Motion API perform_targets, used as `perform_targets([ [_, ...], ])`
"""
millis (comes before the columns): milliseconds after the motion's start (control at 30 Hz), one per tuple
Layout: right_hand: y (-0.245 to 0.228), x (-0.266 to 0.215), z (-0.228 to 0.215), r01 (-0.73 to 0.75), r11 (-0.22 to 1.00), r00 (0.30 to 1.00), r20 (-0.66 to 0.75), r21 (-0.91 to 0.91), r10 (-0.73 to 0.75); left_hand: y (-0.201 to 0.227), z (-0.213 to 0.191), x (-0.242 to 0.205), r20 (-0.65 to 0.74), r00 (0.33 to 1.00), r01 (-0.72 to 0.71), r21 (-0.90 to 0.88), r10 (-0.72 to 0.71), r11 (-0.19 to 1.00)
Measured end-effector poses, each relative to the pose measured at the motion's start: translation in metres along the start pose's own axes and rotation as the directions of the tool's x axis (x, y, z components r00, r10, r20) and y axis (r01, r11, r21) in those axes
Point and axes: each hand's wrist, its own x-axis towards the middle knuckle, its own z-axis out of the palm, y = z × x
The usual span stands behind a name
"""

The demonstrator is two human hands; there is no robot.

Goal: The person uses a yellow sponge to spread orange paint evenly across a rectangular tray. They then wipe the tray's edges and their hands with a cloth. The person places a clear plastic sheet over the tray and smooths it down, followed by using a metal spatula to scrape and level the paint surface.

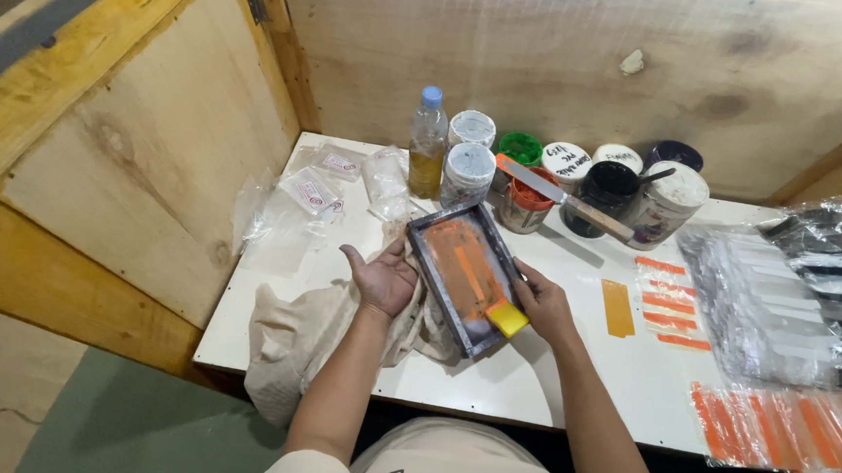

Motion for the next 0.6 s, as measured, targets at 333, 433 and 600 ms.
perform_targets([
  [333,0.011,0.011,0.004,0.012,1.000,0.999,-0.045,-0.003,-0.012,-0.038,0.036,-0.036,-0.198,0.965,0.192,0.099,-0.170,0.976],
  [433,0.009,0.009,0.001,0.012,1.000,0.999,-0.053,-0.006,-0.012,-0.041,0.022,-0.027,-0.207,0.946,0.281,0.137,-0.250,0.950],
  [600,-0.001,0.001,-0.007,-0.026,0.999,0.999,-0.028,0.035,0.027,-0.015,-0.019,-0.012,-0.113,0.987,0.117,0.053,-0.111,0.992],
])
